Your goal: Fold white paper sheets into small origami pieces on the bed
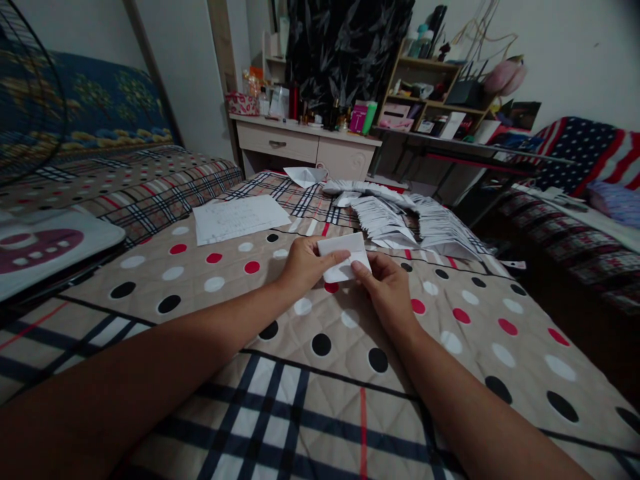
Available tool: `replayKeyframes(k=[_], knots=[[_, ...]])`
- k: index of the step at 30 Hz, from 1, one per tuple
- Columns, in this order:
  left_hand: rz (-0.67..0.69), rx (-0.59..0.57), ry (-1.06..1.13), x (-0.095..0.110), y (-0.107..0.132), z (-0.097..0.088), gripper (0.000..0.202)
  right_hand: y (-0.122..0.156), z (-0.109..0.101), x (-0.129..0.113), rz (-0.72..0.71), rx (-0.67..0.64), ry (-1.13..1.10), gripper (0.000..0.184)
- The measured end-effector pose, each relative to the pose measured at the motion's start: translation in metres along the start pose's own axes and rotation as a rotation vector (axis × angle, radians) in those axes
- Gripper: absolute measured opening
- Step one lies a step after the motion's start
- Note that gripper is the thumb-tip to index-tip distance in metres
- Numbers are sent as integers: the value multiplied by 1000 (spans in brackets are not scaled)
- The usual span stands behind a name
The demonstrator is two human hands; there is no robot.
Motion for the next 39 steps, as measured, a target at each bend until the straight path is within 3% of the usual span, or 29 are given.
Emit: replayKeyframes(k=[4,10,16,18,24,29,39], knots=[[-38,13,92,-2,0,1,30,2,4,5,61,-51,16,34],[-78,-47,95,-7,-2,2,42,-4,-11,3,-44,-23,164,34],[204,-30,-127,18,-13,-7,14,-7,-26,-2,-211,134,257,15],[299,-24,-196,28,-11,-8,4,-8,-29,-2,-214,181,217,17],[448,-64,-309,39,-4,-2,16,-6,-24,-3,-114,183,123,31],[499,-69,-380,39,-3,-3,19,-1,-18,-9,-106,126,80,22],[603,-136,-537,38,0,2,30,3,-16,-15,-148,72,320,19]])
Point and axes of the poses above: each hand's wrist, its own y-axis away from the middle knuckle, its own z-axis out of the palm, x = y × z, the point moved 9 cm from there along -y, towards the middle knuckle, and after that the axes turned 5 degrees about y, right-handed, at the moved point
